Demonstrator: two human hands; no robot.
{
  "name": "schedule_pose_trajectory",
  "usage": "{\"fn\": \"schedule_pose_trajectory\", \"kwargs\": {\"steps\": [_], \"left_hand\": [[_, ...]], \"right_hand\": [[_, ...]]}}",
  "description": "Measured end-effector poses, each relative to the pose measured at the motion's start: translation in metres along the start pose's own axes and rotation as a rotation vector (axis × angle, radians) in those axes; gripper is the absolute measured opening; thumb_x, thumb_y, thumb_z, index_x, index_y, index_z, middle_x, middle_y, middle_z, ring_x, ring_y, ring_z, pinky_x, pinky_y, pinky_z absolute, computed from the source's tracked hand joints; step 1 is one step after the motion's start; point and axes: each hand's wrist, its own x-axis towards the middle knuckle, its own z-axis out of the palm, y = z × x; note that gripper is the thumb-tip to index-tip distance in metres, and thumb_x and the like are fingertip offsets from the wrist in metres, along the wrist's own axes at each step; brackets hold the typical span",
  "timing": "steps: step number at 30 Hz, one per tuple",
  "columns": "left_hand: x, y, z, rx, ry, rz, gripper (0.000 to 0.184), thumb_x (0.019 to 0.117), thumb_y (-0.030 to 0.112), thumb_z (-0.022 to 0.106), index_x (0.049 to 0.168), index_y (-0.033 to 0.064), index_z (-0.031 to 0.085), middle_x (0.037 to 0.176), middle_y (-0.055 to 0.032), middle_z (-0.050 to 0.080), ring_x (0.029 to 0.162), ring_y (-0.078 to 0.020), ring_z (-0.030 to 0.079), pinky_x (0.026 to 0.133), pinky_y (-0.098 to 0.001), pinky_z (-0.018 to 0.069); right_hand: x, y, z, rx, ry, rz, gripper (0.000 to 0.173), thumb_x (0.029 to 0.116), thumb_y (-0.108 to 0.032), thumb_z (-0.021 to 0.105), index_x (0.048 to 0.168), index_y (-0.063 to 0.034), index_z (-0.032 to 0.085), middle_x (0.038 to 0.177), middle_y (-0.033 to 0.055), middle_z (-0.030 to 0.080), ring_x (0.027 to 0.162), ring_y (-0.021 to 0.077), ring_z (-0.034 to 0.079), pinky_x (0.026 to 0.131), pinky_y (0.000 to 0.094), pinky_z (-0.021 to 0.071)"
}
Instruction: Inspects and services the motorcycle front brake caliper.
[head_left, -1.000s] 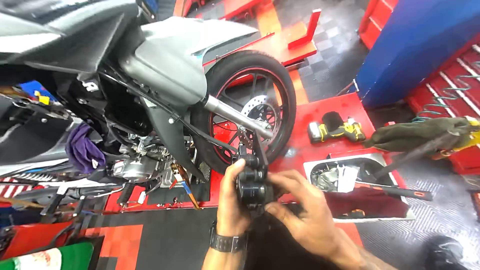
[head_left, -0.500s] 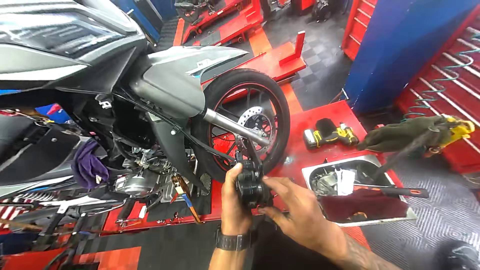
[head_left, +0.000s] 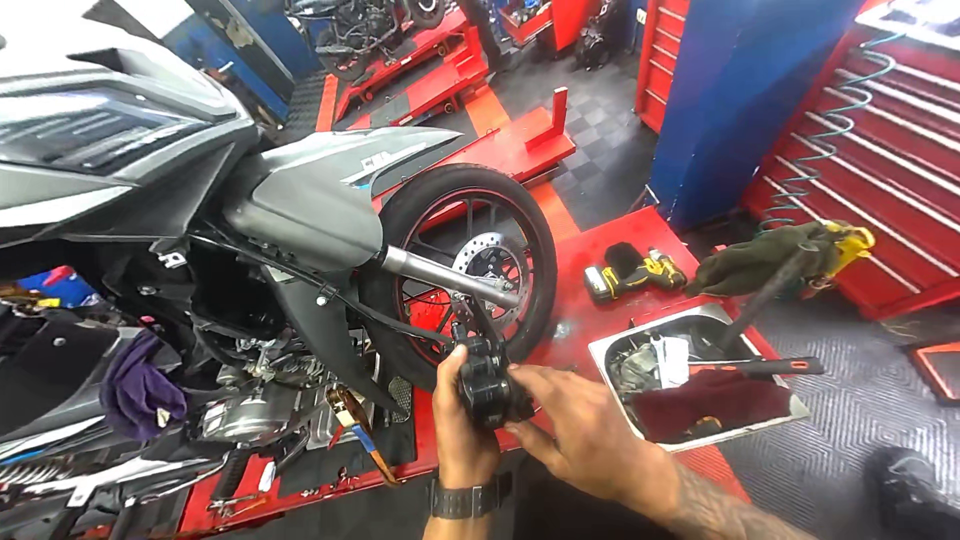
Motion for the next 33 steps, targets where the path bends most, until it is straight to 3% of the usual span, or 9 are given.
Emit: {"fn": "schedule_pose_trajectory", "kwargs": {"steps": [4, 7, 14, 22, 33], "left_hand": [[-0.001, 0.007, -0.005, -0.051, -0.031, -0.015, 0.035, 0.0990, 0.038, 0.053, 0.104, 0.0076, 0.069, 0.081, -0.0113, 0.071, 0.070, -0.0176, 0.072, 0.060, -0.0359, 0.0621], [-0.003, 0.010, -0.011, -0.090, -0.066, 0.012, 0.033, 0.0969, 0.036, 0.057, 0.103, 0.0065, 0.069, 0.083, -0.0114, 0.072, 0.072, -0.0169, 0.073, 0.062, -0.0351, 0.0629], [-0.005, 0.009, -0.018, -0.101, -0.061, 0.005, 0.032, 0.0970, 0.036, 0.057, 0.104, 0.0063, 0.068, 0.085, -0.0119, 0.072, 0.075, -0.0175, 0.073, 0.063, -0.0355, 0.0633], [-0.004, 0.005, -0.014, -0.085, -0.058, 0.019, 0.033, 0.0985, 0.036, 0.054, 0.105, 0.0078, 0.068, 0.086, -0.0102, 0.072, 0.075, -0.0167, 0.073, 0.064, -0.0357, 0.0635], [-0.003, 0.001, -0.027, -0.163, -0.132, 0.056, 0.038, 0.0928, 0.039, 0.064, 0.105, 0.0035, 0.068, 0.088, -0.0153, 0.073, 0.078, -0.0210, 0.075, 0.067, -0.0382, 0.0642]], "right_hand": [[0.005, -0.002, -0.001, 0.170, -0.031, 0.045, 0.058, 0.0973, -0.040, 0.071, 0.144, -0.0095, 0.055, 0.127, 0.0066, 0.068, 0.109, 0.0153, 0.069, 0.090, 0.0334, 0.0609], [0.001, -0.007, 0.004, 0.181, -0.002, 0.011, 0.051, 0.0963, -0.030, 0.072, 0.141, -0.0090, 0.057, 0.130, 0.0087, 0.067, 0.116, 0.0176, 0.067, 0.095, 0.0345, 0.0600], [-0.003, -0.012, 0.008, 0.137, 0.049, -0.040, 0.048, 0.0937, -0.026, 0.071, 0.134, -0.0044, 0.058, 0.124, 0.0100, 0.070, 0.111, 0.0172, 0.070, 0.092, 0.0321, 0.0606], [-0.004, -0.007, 0.006, 0.086, 0.067, -0.079, 0.041, 0.0971, -0.026, 0.068, 0.129, -0.0024, 0.059, 0.119, 0.0119, 0.072, 0.106, 0.0177, 0.072, 0.090, 0.0304, 0.0609], [-0.005, -0.010, 0.013, 0.084, 0.083, -0.141, 0.035, 0.0985, -0.023, 0.065, 0.126, -0.0022, 0.058, 0.119, 0.0148, 0.071, 0.107, 0.0218, 0.072, 0.091, 0.0326, 0.0609]]}}
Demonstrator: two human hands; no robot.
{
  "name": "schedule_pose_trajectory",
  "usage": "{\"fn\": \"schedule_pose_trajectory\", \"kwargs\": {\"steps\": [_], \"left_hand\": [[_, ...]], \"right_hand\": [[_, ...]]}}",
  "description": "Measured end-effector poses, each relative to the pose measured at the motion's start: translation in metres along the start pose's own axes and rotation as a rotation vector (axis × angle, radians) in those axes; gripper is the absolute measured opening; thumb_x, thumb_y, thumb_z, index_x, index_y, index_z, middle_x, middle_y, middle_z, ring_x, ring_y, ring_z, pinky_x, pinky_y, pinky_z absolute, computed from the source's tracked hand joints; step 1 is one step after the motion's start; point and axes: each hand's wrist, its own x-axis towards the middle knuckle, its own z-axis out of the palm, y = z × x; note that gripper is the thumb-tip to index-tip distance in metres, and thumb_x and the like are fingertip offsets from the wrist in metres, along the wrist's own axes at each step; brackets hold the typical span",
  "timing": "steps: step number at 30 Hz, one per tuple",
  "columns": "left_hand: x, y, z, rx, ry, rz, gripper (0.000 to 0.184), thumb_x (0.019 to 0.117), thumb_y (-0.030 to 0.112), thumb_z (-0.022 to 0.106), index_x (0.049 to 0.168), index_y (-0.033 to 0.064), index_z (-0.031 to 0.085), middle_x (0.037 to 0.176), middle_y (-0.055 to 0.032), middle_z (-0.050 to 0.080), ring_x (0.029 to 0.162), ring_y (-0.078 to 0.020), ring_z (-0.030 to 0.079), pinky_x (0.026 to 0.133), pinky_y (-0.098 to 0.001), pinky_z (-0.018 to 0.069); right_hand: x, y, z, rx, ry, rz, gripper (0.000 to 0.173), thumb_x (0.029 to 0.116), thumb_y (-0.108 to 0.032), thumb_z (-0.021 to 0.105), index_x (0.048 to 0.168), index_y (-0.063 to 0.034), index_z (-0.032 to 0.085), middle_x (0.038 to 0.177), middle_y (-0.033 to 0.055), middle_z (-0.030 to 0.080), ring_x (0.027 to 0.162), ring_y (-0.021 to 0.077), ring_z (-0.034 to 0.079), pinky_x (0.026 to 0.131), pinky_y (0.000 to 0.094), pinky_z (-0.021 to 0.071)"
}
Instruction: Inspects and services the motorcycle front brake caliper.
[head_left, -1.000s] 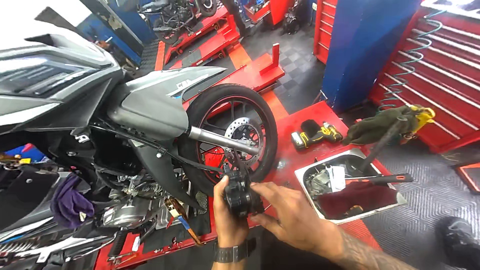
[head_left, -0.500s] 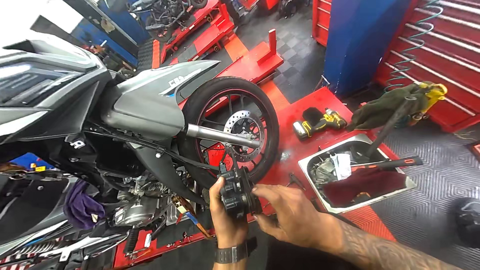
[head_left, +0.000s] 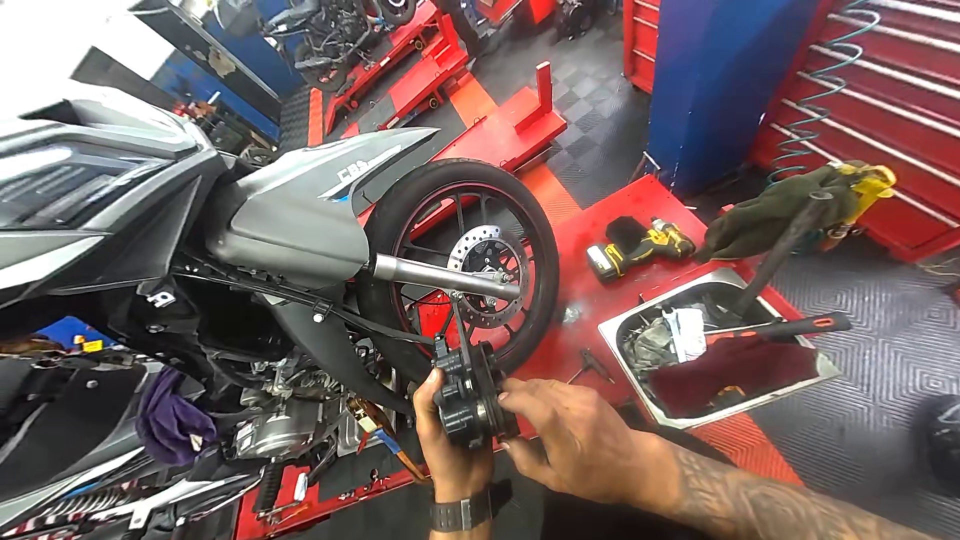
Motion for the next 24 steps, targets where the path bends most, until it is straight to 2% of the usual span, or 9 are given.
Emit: {"fn": "schedule_pose_trajectory", "kwargs": {"steps": [11, 15, 18, 24], "left_hand": [[-0.002, -0.001, -0.013, -0.004, -0.043, 0.015, 0.039, 0.0895, 0.042, 0.067, 0.104, 0.0062, 0.070, 0.091, -0.0136, 0.074, 0.081, -0.0208, 0.075, 0.068, -0.0389, 0.0644], [-0.003, -0.001, -0.018, -0.027, -0.072, 0.019, 0.038, 0.0887, 0.044, 0.068, 0.100, 0.0075, 0.072, 0.090, -0.0121, 0.075, 0.081, -0.0193, 0.075, 0.069, -0.0375, 0.0643], [-0.001, -0.002, -0.027, -0.027, -0.131, 0.017, 0.041, 0.0893, 0.047, 0.067, 0.104, 0.0091, 0.073, 0.094, -0.0115, 0.075, 0.086, -0.0198, 0.075, 0.073, -0.0383, 0.0641], [0.000, -0.004, -0.034, -0.023, -0.181, 0.024, 0.040, 0.0909, 0.045, 0.065, 0.103, 0.0086, 0.073, 0.095, -0.0115, 0.076, 0.088, -0.0196, 0.075, 0.075, -0.0376, 0.0637]], "right_hand": [[-0.001, -0.005, 0.003, -0.016, -0.009, -0.041, 0.032, 0.0989, -0.022, 0.064, 0.125, -0.0030, 0.058, 0.113, 0.0145, 0.072, 0.103, 0.0234, 0.073, 0.090, 0.0340, 0.0610], [0.000, -0.007, 0.003, -0.009, -0.042, -0.050, 0.031, 0.1002, -0.023, 0.062, 0.125, -0.0040, 0.059, 0.113, 0.0148, 0.072, 0.102, 0.0244, 0.073, 0.089, 0.0346, 0.0611], [0.002, -0.008, 0.002, -0.007, -0.066, -0.058, 0.030, 0.1009, -0.024, 0.061, 0.124, -0.0044, 0.058, 0.112, 0.0150, 0.072, 0.101, 0.0249, 0.073, 0.087, 0.0349, 0.0611], [0.001, -0.009, 0.003, 0.013, -0.096, -0.052, 0.029, 0.1018, -0.022, 0.060, 0.125, -0.0044, 0.058, 0.110, 0.0147, 0.072, 0.099, 0.0256, 0.073, 0.086, 0.0359, 0.0612]]}}
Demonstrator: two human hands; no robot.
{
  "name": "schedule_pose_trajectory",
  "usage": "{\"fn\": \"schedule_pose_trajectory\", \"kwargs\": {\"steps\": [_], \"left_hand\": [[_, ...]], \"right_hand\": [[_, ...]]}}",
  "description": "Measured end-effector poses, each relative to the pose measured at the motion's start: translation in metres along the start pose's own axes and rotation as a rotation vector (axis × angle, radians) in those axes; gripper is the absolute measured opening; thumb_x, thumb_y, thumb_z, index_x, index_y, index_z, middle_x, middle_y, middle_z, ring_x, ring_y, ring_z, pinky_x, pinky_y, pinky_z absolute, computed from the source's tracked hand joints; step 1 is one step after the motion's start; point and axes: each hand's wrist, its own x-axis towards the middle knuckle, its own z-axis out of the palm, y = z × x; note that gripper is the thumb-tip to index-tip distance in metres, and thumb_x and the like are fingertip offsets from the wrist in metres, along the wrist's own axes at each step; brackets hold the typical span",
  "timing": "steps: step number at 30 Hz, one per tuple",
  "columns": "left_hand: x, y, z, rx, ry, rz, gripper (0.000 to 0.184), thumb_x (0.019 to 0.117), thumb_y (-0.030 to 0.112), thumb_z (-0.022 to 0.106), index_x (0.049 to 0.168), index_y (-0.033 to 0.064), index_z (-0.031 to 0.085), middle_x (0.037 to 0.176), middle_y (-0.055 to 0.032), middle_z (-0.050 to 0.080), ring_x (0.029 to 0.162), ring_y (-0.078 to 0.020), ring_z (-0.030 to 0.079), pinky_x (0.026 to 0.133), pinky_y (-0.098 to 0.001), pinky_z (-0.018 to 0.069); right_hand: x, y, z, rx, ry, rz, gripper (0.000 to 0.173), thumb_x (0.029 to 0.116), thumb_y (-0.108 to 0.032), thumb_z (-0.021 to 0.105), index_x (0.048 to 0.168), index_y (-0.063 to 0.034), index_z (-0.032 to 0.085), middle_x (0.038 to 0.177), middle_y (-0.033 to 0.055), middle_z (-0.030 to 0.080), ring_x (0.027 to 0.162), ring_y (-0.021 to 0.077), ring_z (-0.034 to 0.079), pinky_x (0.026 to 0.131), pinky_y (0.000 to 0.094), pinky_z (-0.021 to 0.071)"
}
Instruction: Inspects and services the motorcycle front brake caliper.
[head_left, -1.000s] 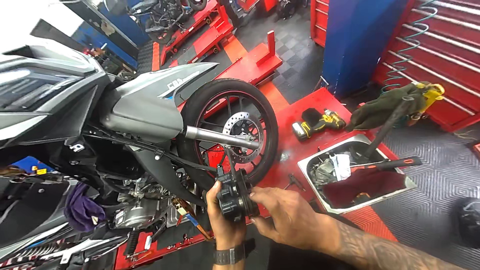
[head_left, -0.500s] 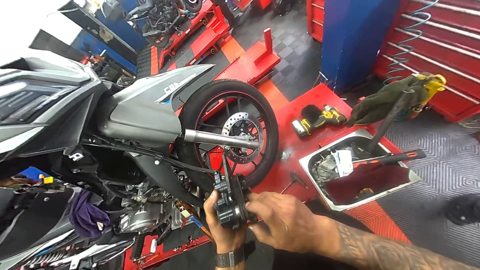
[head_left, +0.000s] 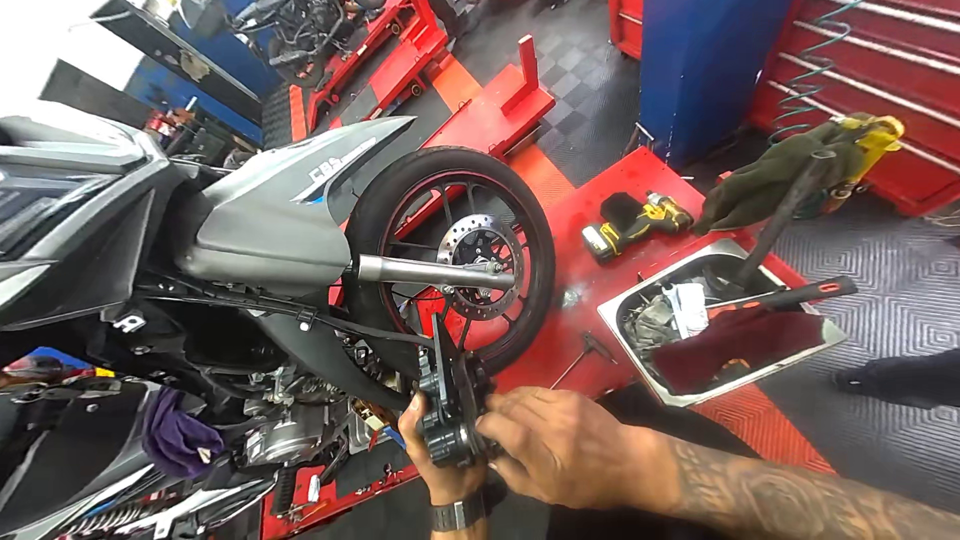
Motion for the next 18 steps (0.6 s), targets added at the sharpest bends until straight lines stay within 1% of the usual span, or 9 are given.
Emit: {"fn": "schedule_pose_trajectory", "kwargs": {"steps": [7, 8, 9, 10, 11, 12, 13, 15, 18], "left_hand": [[0.001, -0.003, -0.005, 0.003, -0.031, -0.014, 0.041, 0.0914, 0.045, 0.064, 0.106, 0.0073, 0.072, 0.097, -0.0126, 0.075, 0.090, -0.0204, 0.075, 0.077, -0.0377, 0.0634], [0.001, -0.003, -0.005, 0.010, -0.035, -0.009, 0.040, 0.0915, 0.045, 0.065, 0.105, 0.0077, 0.073, 0.096, -0.0120, 0.075, 0.090, -0.0195, 0.075, 0.077, -0.0370, 0.0634], [0.001, -0.004, -0.005, 0.020, -0.032, -0.003, 0.038, 0.0910, 0.044, 0.065, 0.102, 0.0082, 0.073, 0.094, -0.0111, 0.076, 0.088, -0.0182, 0.075, 0.075, -0.0360, 0.0635], [0.000, -0.005, -0.006, 0.024, -0.034, 0.004, 0.036, 0.0903, 0.042, 0.066, 0.100, 0.0085, 0.074, 0.091, -0.0097, 0.076, 0.084, -0.0166, 0.076, 0.073, -0.0344, 0.0636], [-0.001, -0.006, -0.008, 0.017, -0.045, 0.007, 0.035, 0.0900, 0.041, 0.067, 0.099, 0.0080, 0.074, 0.089, -0.0095, 0.076, 0.082, -0.0165, 0.075, 0.072, -0.0342, 0.0635], [-0.002, -0.008, -0.012, 0.003, -0.059, 0.008, 0.035, 0.0903, 0.040, 0.067, 0.099, 0.0070, 0.074, 0.089, -0.0101, 0.075, 0.081, -0.0172, 0.075, 0.071, -0.0349, 0.0632], [-0.003, -0.008, -0.015, -0.007, -0.070, 0.007, 0.035, 0.0908, 0.040, 0.067, 0.099, 0.0068, 0.074, 0.088, -0.0101, 0.075, 0.080, -0.0170, 0.075, 0.071, -0.0349, 0.0630], [-0.005, -0.008, -0.017, -0.038, -0.078, -0.003, 0.034, 0.0914, 0.039, 0.066, 0.099, 0.0072, 0.074, 0.087, -0.0096, 0.075, 0.078, -0.0161, 0.075, 0.069, -0.0338, 0.0630], [-0.003, -0.008, -0.013, -0.018, -0.052, -0.019, 0.034, 0.0884, 0.039, 0.071, 0.100, 0.0068, 0.074, 0.087, -0.0099, 0.075, 0.077, -0.0160, 0.075, 0.068, -0.0339, 0.0632]], "right_hand": [[-0.003, 0.003, 0.001, -0.001, -0.024, 0.003, 0.032, 0.1022, -0.023, 0.059, 0.128, -0.0042, 0.057, 0.111, 0.0148, 0.071, 0.098, 0.0258, 0.073, 0.084, 0.0363, 0.0614], [-0.003, 0.003, 0.001, 0.008, -0.027, 0.013, 0.033, 0.1021, -0.024, 0.059, 0.129, -0.0043, 0.057, 0.109, 0.0139, 0.071, 0.096, 0.0252, 0.073, 0.083, 0.0361, 0.0616], [-0.002, 0.003, 0.001, 0.024, -0.024, 0.032, 0.035, 0.1018, -0.025, 0.060, 0.130, -0.0047, 0.057, 0.104, 0.0120, 0.072, 0.091, 0.0237, 0.073, 0.080, 0.0355, 0.0616], [0.000, 0.004, -0.001, 0.047, -0.017, 0.059, 0.038, 0.1012, -0.026, 0.060, 0.132, -0.0052, 0.056, 0.096, 0.0091, 0.071, 0.082, 0.0214, 0.071, 0.073, 0.0344, 0.0606], [0.002, 0.004, -0.003, 0.065, -0.031, 0.084, 0.040, 0.1018, -0.028, 0.060, 0.135, -0.0066, 0.055, 0.090, 0.0067, 0.070, 0.076, 0.0198, 0.069, 0.068, 0.0338, 0.0596], [0.004, 0.004, -0.006, 0.084, -0.070, 0.107, 0.043, 0.1033, -0.031, 0.059, 0.139, -0.0087, 0.052, 0.088, 0.0052, 0.068, 0.073, 0.0190, 0.068, 0.065, 0.0336, 0.0585], [0.006, 0.004, -0.008, 0.106, -0.111, 0.126, 0.046, 0.1043, -0.033, 0.059, 0.143, -0.0106, 0.050, 0.089, 0.0046, 0.068, 0.072, 0.0186, 0.067, 0.064, 0.0337, 0.0575], [0.006, 0.003, -0.008, 0.132, -0.132, 0.148, 0.049, 0.1043, -0.037, 0.058, 0.146, -0.0114, 0.049, 0.089, 0.0044, 0.068, 0.071, 0.0178, 0.066, 0.062, 0.0333, 0.0566], [0.007, 0.007, -0.006, 0.106, -0.052, 0.176, 0.050, 0.1039, -0.035, 0.059, 0.146, -0.0093, 0.049, 0.090, 0.0038, 0.070, 0.073, 0.0159, 0.068, 0.064, 0.0318, 0.0580]]}}
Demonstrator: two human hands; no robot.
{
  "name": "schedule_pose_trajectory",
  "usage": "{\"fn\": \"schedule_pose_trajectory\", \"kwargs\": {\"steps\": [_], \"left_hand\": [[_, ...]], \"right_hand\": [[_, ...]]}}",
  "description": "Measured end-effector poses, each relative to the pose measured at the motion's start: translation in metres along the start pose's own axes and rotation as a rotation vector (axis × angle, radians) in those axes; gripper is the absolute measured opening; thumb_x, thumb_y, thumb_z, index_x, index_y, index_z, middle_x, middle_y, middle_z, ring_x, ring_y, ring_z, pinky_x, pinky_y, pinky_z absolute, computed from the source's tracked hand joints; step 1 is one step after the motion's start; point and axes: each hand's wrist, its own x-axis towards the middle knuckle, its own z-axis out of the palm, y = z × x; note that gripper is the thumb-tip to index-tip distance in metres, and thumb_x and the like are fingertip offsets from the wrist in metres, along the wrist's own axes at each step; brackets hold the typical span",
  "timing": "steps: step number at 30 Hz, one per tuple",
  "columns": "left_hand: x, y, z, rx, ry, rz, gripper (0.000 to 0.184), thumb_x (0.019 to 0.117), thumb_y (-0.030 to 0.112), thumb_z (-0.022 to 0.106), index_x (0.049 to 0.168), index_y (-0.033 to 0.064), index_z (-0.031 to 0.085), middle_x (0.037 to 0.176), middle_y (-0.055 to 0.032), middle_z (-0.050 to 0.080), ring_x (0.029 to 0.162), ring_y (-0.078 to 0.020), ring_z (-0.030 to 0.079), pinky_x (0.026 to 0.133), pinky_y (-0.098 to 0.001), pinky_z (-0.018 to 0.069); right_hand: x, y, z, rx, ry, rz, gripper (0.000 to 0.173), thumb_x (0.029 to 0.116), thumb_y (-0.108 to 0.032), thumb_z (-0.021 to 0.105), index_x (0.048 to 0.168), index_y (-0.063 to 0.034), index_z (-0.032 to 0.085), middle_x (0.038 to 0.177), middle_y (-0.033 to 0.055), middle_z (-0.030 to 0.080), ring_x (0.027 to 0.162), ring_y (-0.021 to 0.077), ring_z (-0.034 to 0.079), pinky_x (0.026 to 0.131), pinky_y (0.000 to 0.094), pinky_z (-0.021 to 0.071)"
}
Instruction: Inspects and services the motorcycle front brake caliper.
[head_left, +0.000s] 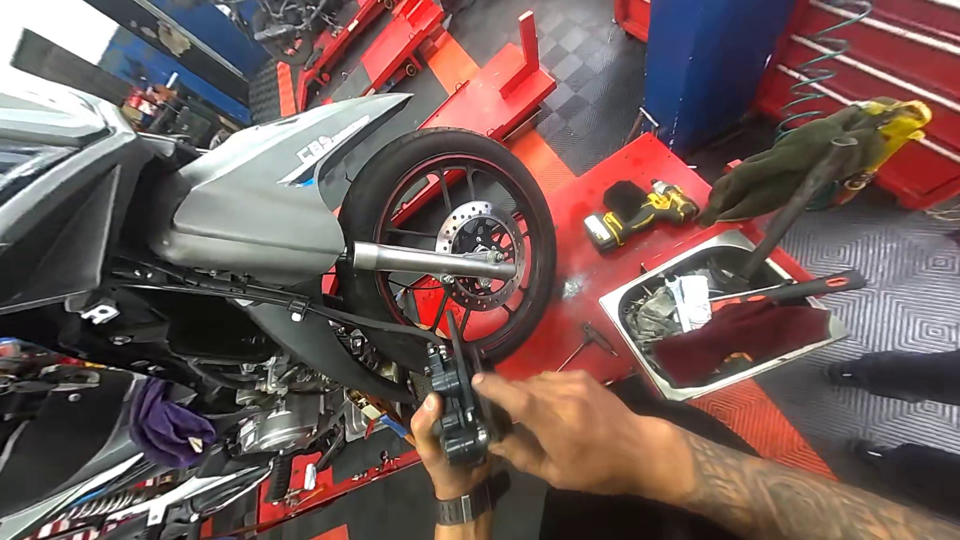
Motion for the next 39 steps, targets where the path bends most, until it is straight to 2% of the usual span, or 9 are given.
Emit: {"fn": "schedule_pose_trajectory", "kwargs": {"steps": [4, 8, 13, 20, 25, 28, 32, 36, 39], "left_hand": [[-0.001, 0.002, -0.001, 0.146, 0.103, -0.024, 0.044, 0.0834, 0.043, 0.075, 0.109, 0.0075, 0.069, 0.088, -0.0098, 0.074, 0.076, -0.0163, 0.075, 0.067, -0.0351, 0.0640], [-0.002, 0.014, -0.007, 0.117, 0.076, -0.106, 0.045, 0.0837, 0.047, 0.074, 0.108, 0.0085, 0.071, 0.089, -0.0124, 0.074, 0.077, -0.0206, 0.075, 0.066, -0.0399, 0.0638], [-0.004, 0.028, -0.002, 0.027, 0.053, -0.155, 0.042, 0.0842, 0.046, 0.073, 0.102, 0.0077, 0.073, 0.089, -0.0137, 0.075, 0.077, -0.0227, 0.075, 0.064, -0.0396, 0.0634], [-0.004, 0.032, -0.009, -0.079, -0.039, -0.209, 0.050, 0.0867, 0.047, 0.069, 0.110, 0.0033, 0.072, 0.101, -0.0203, 0.074, 0.087, -0.0308, 0.075, 0.072, -0.0450, 0.0635], [-0.006, 0.028, -0.018, -0.117, -0.053, -0.243, 0.058, 0.0857, 0.050, 0.070, 0.118, 0.0021, 0.069, 0.109, -0.0230, 0.072, 0.095, -0.0354, 0.073, 0.077, -0.0488, 0.0626], [-0.006, 0.025, -0.022, -0.109, -0.047, -0.248, 0.057, 0.0859, 0.050, 0.071, 0.117, 0.0030, 0.070, 0.110, -0.0225, 0.072, 0.097, -0.0359, 0.073, 0.079, -0.0497, 0.0623], [-0.005, 0.025, -0.024, -0.114, -0.023, -0.277, 0.057, 0.0863, 0.046, 0.072, 0.123, 0.0027, 0.066, 0.113, -0.0241, 0.070, 0.100, -0.0378, 0.072, 0.080, -0.0520, 0.0617], [-0.002, 0.025, -0.020, -0.068, 0.042, -0.289, 0.055, 0.0844, 0.045, 0.075, 0.121, 0.0054, 0.066, 0.108, -0.0215, 0.072, 0.096, -0.0344, 0.073, 0.079, -0.0506, 0.0624], [0.002, 0.022, -0.017, -0.027, 0.047, -0.280, 0.052, 0.0848, 0.045, 0.075, 0.119, 0.0070, 0.066, 0.102, -0.0179, 0.073, 0.091, -0.0288, 0.074, 0.078, -0.0470, 0.0632]], "right_hand": [[0.020, 0.006, -0.013, 0.002, 0.074, 0.121, 0.047, 0.1042, -0.036, 0.059, 0.143, -0.0089, 0.057, 0.098, 0.0038, 0.068, 0.079, 0.0135, 0.067, 0.064, 0.0316, 0.0587], [0.038, 0.023, -0.015, 0.144, 0.043, 0.251, 0.045, 0.1037, -0.030, 0.060, 0.143, -0.0085, 0.054, 0.127, 0.0049, 0.063, 0.098, 0.0117, 0.069, 0.076, 0.0319, 0.0639], [0.055, 0.037, -0.001, 0.561, 0.127, 0.482, 0.041, 0.1027, -0.021, 0.061, 0.140, -0.0072, 0.050, 0.114, 0.0032, 0.072, 0.100, 0.0123, 0.072, 0.087, 0.0327, 0.0643], [0.062, 0.085, 0.015, 0.738, 0.417, 0.751, 0.039, 0.1048, -0.022, 0.055, 0.140, -0.0063, 0.051, 0.110, 0.0104, 0.072, 0.085, 0.0234, 0.073, 0.067, 0.0406, 0.0648], [-0.031, 0.197, 0.088, 0.446, 0.104, 1.376, 0.044, 0.1026, -0.035, 0.057, 0.138, -0.0076, 0.056, 0.100, 0.0161, 0.071, 0.076, 0.0293, 0.070, 0.067, 0.0512, 0.0600], [-0.092, 0.240, 0.131, 0.099, -0.206, 1.529, 0.044, 0.0964, -0.039, 0.061, 0.122, -0.0039, 0.065, 0.102, 0.0242, 0.071, 0.095, 0.0442, 0.069, 0.081, 0.0682, 0.0529], [-0.127, 0.251, 0.164, -0.076, -0.353, 1.512, 0.044, 0.0973, -0.035, 0.061, 0.126, -0.0023, 0.061, 0.108, 0.0263, 0.070, 0.102, 0.0457, 0.069, 0.083, 0.0659, 0.0539], [-0.106, 0.200, 0.155, 0.018, -0.074, 1.343, 0.043, 0.0999, -0.029, 0.063, 0.131, 0.0010, 0.060, 0.121, 0.0291, 0.064, 0.106, 0.0481, 0.065, 0.085, 0.0700, 0.0508], [-0.065, 0.109, 0.112, 0.155, 0.245, 1.065, 0.035, 0.1074, -0.035, 0.050, 0.128, -0.0090, 0.062, 0.094, 0.0112, 0.072, 0.074, 0.0257, 0.070, 0.065, 0.0505, 0.0609]]}}
